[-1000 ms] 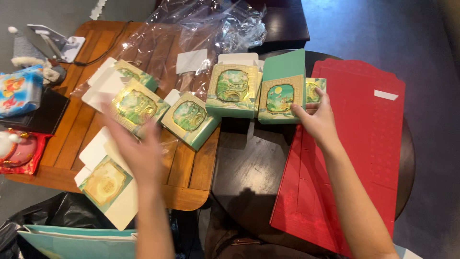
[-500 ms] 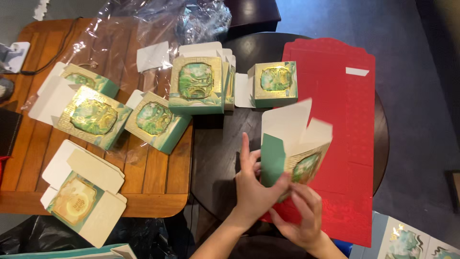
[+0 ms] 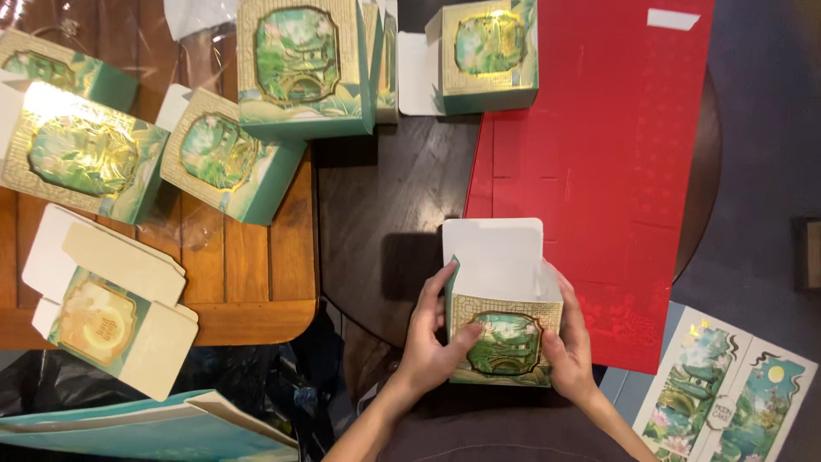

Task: The person assembles green decorative boxes by folding the cardboard flaps and inserting white inner dividers, then arranges the completed boxes on a wooden table.

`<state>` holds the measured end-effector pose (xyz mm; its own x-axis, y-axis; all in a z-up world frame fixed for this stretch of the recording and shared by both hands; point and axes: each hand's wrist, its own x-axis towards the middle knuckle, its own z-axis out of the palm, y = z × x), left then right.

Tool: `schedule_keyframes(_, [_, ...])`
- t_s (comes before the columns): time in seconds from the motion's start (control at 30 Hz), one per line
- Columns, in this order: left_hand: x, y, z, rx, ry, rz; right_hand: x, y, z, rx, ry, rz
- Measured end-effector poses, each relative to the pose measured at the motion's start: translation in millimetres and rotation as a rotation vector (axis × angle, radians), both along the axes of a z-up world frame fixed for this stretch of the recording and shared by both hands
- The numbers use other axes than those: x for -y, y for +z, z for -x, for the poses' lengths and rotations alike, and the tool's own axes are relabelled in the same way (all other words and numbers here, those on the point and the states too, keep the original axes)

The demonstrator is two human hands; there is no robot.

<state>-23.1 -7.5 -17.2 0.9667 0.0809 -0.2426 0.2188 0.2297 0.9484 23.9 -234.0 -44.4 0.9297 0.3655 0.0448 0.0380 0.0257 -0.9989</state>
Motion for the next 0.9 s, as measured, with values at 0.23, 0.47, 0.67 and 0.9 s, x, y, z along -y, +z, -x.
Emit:
schedule_keyframes(0.23, [-5,2,21,0.176,0.047,-0.211,12,3,13,-0.058,0.107,0.004])
schedule_keyframes(0.47, [0,-4,19,0.088,0.098,-0.219,14,0,11,-0.106,0.018,0.103])
schedule_keyframes(0.67, [14,-4,14,0.159,0.262,0.089,8,11,8,-0.11,-0.04,0.05])
schedule_keyframes(0.9, [1,-7,12,0.326,0.05,-0.177,-1,25,-2,-0.111,0.018,-0.18])
